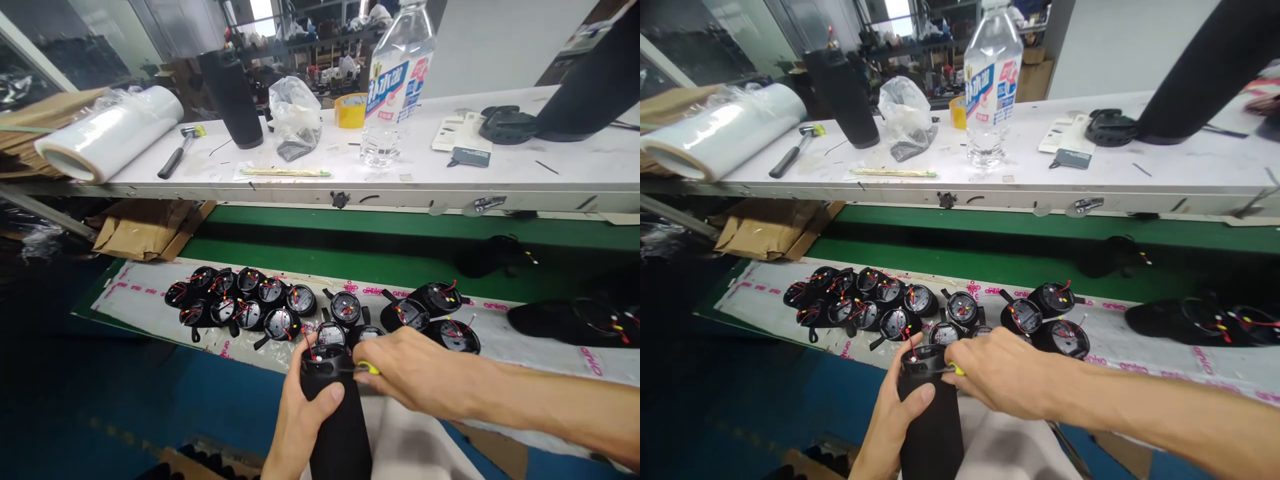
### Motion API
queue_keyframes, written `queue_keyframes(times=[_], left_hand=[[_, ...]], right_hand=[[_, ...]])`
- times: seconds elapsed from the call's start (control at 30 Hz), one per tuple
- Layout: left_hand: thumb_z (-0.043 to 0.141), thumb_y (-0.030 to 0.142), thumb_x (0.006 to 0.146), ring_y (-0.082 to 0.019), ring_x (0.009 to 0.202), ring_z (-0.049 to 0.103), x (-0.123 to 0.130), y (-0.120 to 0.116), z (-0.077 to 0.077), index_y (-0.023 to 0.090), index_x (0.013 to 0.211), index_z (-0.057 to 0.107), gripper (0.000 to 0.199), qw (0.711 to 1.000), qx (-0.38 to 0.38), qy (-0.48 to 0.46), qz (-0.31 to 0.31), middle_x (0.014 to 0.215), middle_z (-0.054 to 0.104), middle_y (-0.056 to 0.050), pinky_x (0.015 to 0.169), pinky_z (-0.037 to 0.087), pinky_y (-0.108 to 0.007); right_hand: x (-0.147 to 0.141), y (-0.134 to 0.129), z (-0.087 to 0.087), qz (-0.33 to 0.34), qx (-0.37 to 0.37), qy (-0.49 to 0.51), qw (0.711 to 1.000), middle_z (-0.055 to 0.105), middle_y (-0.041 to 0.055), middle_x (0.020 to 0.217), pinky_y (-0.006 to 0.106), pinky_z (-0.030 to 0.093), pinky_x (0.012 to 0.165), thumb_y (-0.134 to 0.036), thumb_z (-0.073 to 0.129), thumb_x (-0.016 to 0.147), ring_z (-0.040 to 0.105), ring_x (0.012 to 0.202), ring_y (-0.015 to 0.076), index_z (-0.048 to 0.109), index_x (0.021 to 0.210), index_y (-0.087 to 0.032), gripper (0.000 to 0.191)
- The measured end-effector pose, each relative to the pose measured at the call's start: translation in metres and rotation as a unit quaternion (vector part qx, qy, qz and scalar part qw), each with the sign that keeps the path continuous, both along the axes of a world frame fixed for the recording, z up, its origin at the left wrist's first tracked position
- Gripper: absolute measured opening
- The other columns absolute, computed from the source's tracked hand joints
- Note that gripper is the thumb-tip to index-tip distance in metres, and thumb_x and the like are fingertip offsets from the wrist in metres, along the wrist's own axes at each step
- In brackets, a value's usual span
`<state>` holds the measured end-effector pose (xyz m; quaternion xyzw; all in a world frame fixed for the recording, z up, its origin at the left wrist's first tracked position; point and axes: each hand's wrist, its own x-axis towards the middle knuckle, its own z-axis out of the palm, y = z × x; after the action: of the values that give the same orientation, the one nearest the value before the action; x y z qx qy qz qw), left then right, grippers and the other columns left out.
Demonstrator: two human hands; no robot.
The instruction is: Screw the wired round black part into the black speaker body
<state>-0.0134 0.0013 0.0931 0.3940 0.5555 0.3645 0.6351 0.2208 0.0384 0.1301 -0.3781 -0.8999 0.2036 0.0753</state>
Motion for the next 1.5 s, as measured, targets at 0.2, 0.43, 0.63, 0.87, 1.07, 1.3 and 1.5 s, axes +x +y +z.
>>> queue_keyframes(times=[0.2,0.43,0.63,0.87,1.07,1.3,1.5], left_hand=[[0.090,0.058,0.068,-0.038,0.139,0.060,-0.003,0.000,0.000,0.023,0.151,0.052,0.098,1.000,-0.003,0.000,0.024,0.147,0.069,-0.011,0.121,0.043,-0.046],[0.085,0.057,0.076,-0.038,0.149,0.052,-0.008,-0.001,-0.001,0.026,0.160,0.043,0.099,0.998,-0.020,-0.062,-0.004,0.154,0.064,-0.011,0.129,0.033,-0.051],[0.090,0.055,0.072,-0.041,0.146,0.054,-0.008,0.004,-0.010,0.024,0.155,0.046,0.099,0.998,-0.018,-0.066,0.013,0.152,0.064,-0.014,0.127,0.035,-0.054],[0.090,0.051,0.070,-0.042,0.139,0.058,-0.015,0.017,-0.001,0.025,0.142,0.055,0.084,0.991,-0.056,-0.105,-0.060,0.143,0.070,-0.012,0.121,0.039,-0.054],[0.089,0.052,0.072,-0.041,0.140,0.058,-0.015,0.018,0.004,0.026,0.145,0.054,0.086,0.991,-0.045,-0.080,-0.094,0.146,0.068,-0.011,0.118,0.040,-0.050],[0.088,0.053,0.073,-0.040,0.135,0.061,-0.014,0.018,-0.001,0.025,0.147,0.050,0.088,0.988,-0.041,-0.083,-0.120,0.143,0.069,-0.011,0.115,0.041,-0.050],[0.088,0.055,0.073,-0.041,0.136,0.058,-0.014,0.019,-0.006,0.025,0.146,0.051,0.086,0.989,-0.032,-0.065,-0.128,0.141,0.069,-0.011,0.119,0.036,-0.052]], right_hand=[[0.009,-0.004,0.011,-0.045,-0.039,-0.020,0.998,0.069,0.0007,0.083,0.033,0.036,0.060,-0.024,0.052,0.105,0.063,0.066,0.0212,0.055,0.108,-0.022,0.004],[0.007,-0.004,0.018,-0.012,-0.077,0.001,0.997,0.070,0.0030,0.100,0.033,0.042,0.067,-0.022,0.053,0.107,0.068,0.082,0.0214,0.058,0.113,-0.023,0.008],[0.010,-0.003,0.004,0.012,0.055,-0.061,0.997,0.067,0.0011,0.083,0.034,0.027,0.056,-0.023,0.059,0.105,0.062,0.065,0.0207,0.059,0.103,-0.021,0.002],[0.014,0.009,0.007,0.073,0.189,-0.057,0.978,0.061,0.0006,0.081,0.035,0.028,0.058,-0.017,0.060,0.098,0.055,0.066,0.0202,0.057,0.101,-0.020,0.005],[0.016,0.011,0.012,0.113,0.222,-0.123,0.961,0.061,0.0019,0.082,0.036,0.029,0.058,-0.009,0.063,0.086,0.055,0.069,0.0225,0.059,0.108,-0.018,0.024],[0.019,0.009,0.008,0.118,0.247,-0.110,0.956,0.060,0.0020,0.082,0.037,0.028,0.060,-0.010,0.061,0.086,0.052,0.069,0.0226,0.060,0.111,-0.017,0.026],[0.020,0.011,0.008,0.112,0.254,-0.104,0.955,0.060,0.0022,0.082,0.037,0.025,0.061,-0.010,0.061,0.085,0.049,0.070,0.0217,0.059,0.111,-0.018,0.027]])
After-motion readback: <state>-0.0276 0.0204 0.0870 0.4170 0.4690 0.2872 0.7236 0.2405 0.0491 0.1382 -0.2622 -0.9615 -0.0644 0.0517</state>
